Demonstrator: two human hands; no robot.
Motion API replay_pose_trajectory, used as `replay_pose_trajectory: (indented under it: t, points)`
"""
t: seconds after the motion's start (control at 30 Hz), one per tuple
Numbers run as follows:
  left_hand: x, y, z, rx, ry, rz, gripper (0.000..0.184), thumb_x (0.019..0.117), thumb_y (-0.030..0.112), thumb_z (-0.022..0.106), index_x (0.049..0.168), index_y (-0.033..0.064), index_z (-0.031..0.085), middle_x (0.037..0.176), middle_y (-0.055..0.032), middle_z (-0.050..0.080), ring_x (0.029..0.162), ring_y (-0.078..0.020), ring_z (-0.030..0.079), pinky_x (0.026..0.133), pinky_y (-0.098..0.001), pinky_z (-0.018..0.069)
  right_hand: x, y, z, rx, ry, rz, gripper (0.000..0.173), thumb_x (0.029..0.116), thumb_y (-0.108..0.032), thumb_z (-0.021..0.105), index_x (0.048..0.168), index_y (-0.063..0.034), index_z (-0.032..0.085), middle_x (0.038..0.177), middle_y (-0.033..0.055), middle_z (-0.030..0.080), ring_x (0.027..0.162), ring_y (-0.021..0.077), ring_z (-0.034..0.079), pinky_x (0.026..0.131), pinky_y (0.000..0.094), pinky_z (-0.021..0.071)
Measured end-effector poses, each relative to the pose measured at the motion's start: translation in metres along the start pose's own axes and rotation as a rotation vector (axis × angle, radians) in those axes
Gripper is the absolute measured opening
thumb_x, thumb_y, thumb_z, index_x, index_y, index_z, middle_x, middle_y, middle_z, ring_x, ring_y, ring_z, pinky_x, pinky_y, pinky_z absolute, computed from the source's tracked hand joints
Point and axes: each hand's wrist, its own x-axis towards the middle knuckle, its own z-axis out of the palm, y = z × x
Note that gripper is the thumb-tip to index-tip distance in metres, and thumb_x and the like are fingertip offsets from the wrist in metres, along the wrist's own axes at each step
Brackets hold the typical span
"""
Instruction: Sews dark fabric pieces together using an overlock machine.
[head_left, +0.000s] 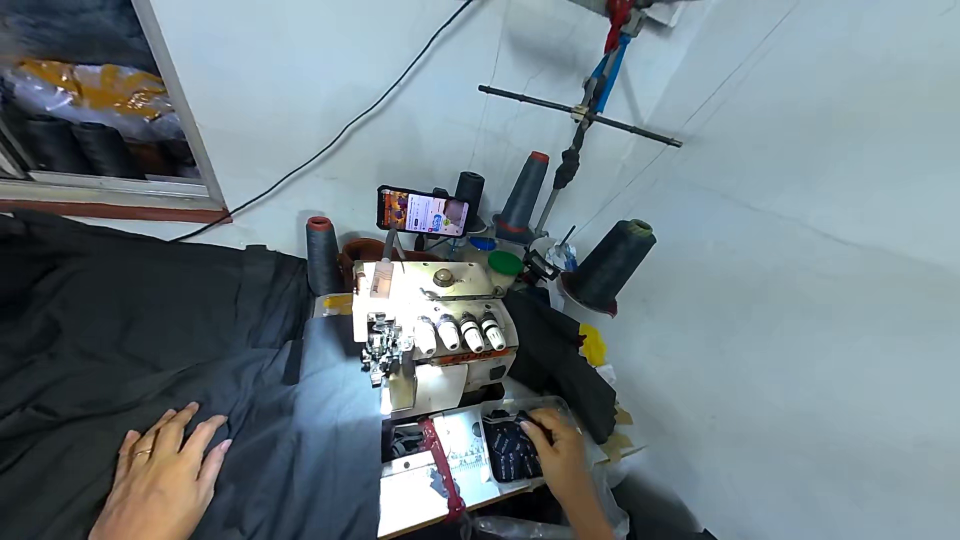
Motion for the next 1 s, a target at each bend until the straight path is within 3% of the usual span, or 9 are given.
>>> replay_pose_trajectory:
  t: [0.07, 0.23, 0.33, 0.4, 0.47, 0.6, 0.73, 0.87, 1.0]
  points:
    - [-0.001, 0.0, 0.0, 0.006, 0.012, 0.005, 0.049, 0.1024, 0.035, 0.042, 0.123, -0.0014, 0.067, 0.142, -0.0359, 0.051, 0.137, -0.0586, 0.041, 0.115, -0.0732, 0.0204, 0.002, -0.005, -0.004, 0.247, 0.07, 0.177, 0.01, 0.0938, -0.002, 0.064, 0.095, 0.0042, 0.072, 0.082, 0.0051, 0.069, 0.075, 0.0063, 0.065, 0.073, 0.0227, 0.0553]
    - [0.0, 0.002, -0.005, -0.097, 0.067, -0.003, 0.047, 0.1011, 0.033, 0.044, 0.123, -0.0031, 0.067, 0.141, -0.0318, 0.054, 0.135, -0.0552, 0.046, 0.114, -0.0725, 0.0232, 0.0, -0.027, -0.006, 0.711, 0.156, 0.467, 0.012, 0.0929, 0.012, 0.061, 0.103, 0.0063, 0.063, 0.077, 0.0077, 0.069, 0.065, 0.0132, 0.067, 0.065, 0.0268, 0.0593]
    - [-0.001, 0.025, -0.025, -0.305, 0.262, -0.044, 0.045, 0.1009, 0.029, 0.046, 0.116, -0.0083, 0.067, 0.128, -0.0305, 0.062, 0.123, -0.0513, 0.055, 0.106, -0.0643, 0.0392, -0.008, -0.046, 0.0, 0.79, 0.129, 0.489, 0.012, 0.0933, 0.012, 0.058, 0.103, 0.0055, 0.062, 0.079, 0.0084, 0.068, 0.065, 0.0133, 0.067, 0.063, 0.0261, 0.0592]
    - [-0.004, 0.066, -0.046, -0.4, 0.318, -0.01, 0.037, 0.1021, 0.025, 0.049, 0.106, -0.0061, 0.069, 0.108, -0.0241, 0.067, 0.104, -0.0362, 0.064, 0.093, -0.0498, 0.0516, -0.016, -0.066, 0.01, 0.874, 0.085, 0.488, 0.011, 0.0943, 0.012, 0.056, 0.1, 0.0055, 0.063, 0.08, 0.0095, 0.069, 0.065, 0.0134, 0.067, 0.063, 0.0261, 0.0598]
    - [-0.01, 0.117, -0.061, -0.554, 0.234, 0.091, 0.029, 0.1029, 0.024, 0.054, 0.1, 0.0012, 0.071, 0.095, -0.0119, 0.07, 0.09, -0.0157, 0.067, 0.083, -0.0309, 0.0568, -0.029, -0.088, 0.025, 0.933, -0.026, 0.449, 0.012, 0.0938, 0.01, 0.055, 0.099, 0.0056, 0.066, 0.081, 0.0094, 0.07, 0.065, 0.0118, 0.067, 0.064, 0.0249, 0.0593]
    - [-0.02, 0.183, -0.057, -0.839, -0.126, 0.16, 0.039, 0.0993, 0.033, 0.064, 0.125, 0.0044, 0.069, 0.108, -0.0098, 0.07, 0.093, -0.0151, 0.067, 0.081, -0.0303, 0.0565, -0.054, -0.122, 0.058, 0.859, -0.257, 0.28, 0.015, 0.0876, 0.009, 0.059, 0.095, 0.0022, 0.07, 0.079, 0.0017, 0.07, 0.066, 0.0045, 0.064, 0.063, 0.02, 0.055]
    - [-0.028, 0.192, -0.046, -1.276, -0.317, -0.109, 0.012, 0.0963, 0.013, 0.065, 0.099, 0.0031, 0.071, 0.083, 0.003, 0.07, 0.068, -0.0013, 0.065, 0.064, -0.0181, 0.056, -0.074, -0.14, 0.077, 0.894, -0.241, 0.285, 0.016, 0.0875, 0.012, 0.057, 0.095, 0.0032, 0.068, 0.079, 0.003, 0.07, 0.066, 0.0049, 0.064, 0.063, 0.02, 0.0552]
    - [-0.033, 0.173, -0.051, -1.125, -0.412, -0.017, 0.016, 0.0974, 0.015, 0.06, 0.094, 0.0031, 0.069, 0.08, 0.0, 0.064, 0.069, -0.0012, 0.057, 0.064, -0.017, 0.0478, -0.076, -0.13, 0.078, 0.8, -0.326, 0.266, 0.013, 0.0876, 0.007, 0.062, 0.099, 0.0033, 0.067, 0.085, 0.004, 0.069, 0.068, 0.0063, 0.064, 0.063, 0.0217, 0.056]
    - [-0.036, 0.164, -0.058, -0.998, -0.475, 0.041, 0.017, 0.0956, 0.017, 0.058, 0.093, 0.0038, 0.069, 0.079, -0.0027, 0.062, 0.07, -0.0045, 0.056, 0.064, -0.02, 0.0456, -0.071, -0.127, 0.072, 0.707, -0.472, 0.214, 0.009, 0.0855, 0.007, 0.065, 0.092, 0.0017, 0.068, 0.076, 0.0018, 0.069, 0.061, 0.0052, 0.063, 0.058, 0.0211, 0.0545]
